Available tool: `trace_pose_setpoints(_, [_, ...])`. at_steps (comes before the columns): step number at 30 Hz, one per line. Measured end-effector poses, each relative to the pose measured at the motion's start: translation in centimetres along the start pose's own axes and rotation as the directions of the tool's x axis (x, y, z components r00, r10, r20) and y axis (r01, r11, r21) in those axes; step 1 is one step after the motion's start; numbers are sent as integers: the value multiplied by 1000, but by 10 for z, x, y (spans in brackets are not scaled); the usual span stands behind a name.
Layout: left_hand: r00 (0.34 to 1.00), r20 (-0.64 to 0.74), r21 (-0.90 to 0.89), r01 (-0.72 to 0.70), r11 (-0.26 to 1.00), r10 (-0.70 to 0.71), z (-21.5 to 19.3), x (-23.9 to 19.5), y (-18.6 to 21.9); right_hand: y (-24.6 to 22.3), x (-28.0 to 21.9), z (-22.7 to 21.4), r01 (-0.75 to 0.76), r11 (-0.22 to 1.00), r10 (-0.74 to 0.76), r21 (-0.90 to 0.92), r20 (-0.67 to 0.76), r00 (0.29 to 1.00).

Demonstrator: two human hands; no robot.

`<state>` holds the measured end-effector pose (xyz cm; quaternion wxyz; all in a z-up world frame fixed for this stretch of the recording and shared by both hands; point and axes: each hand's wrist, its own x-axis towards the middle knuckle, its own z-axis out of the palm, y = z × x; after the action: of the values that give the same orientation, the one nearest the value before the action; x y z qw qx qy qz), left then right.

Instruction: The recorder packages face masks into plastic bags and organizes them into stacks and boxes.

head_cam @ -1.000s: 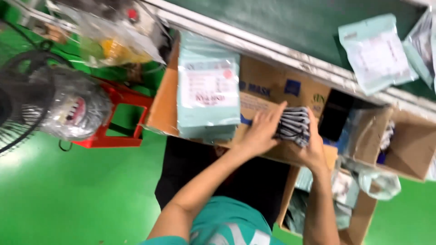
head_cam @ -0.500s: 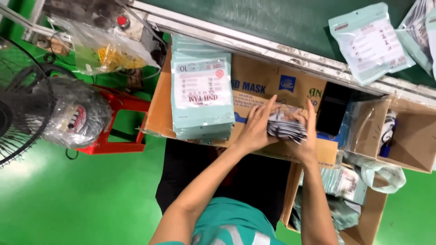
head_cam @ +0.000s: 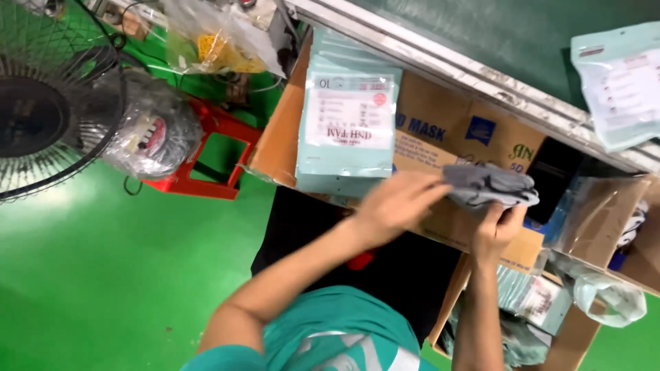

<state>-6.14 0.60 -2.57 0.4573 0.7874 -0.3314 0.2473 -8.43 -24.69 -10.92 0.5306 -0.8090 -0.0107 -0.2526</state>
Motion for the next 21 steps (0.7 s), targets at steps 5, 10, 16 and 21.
trace_pose_setpoints(5, [986, 166, 326, -25, 945, -31, -78, -13, -51, -7, 16, 7, -46, 998, 48, -35, 59, 997])
trace_pose_setpoints(10, [955, 294, 424, -104, 900, -28, -83, -26, -84, -33, 26, 39, -211, 921, 226, 327, -8, 974])
trace_pose_setpoints(16, [976, 217, 419, -82, 904, -12, -73, -3, -70, -76, 20, 100, -324, 926, 242, 195, 353, 904])
trace_pose_setpoints(21, [999, -34, 327, 26, 945, -16, -71, 8, -55, -65, 33, 107, -557, 756, 434, 344, 373, 820])
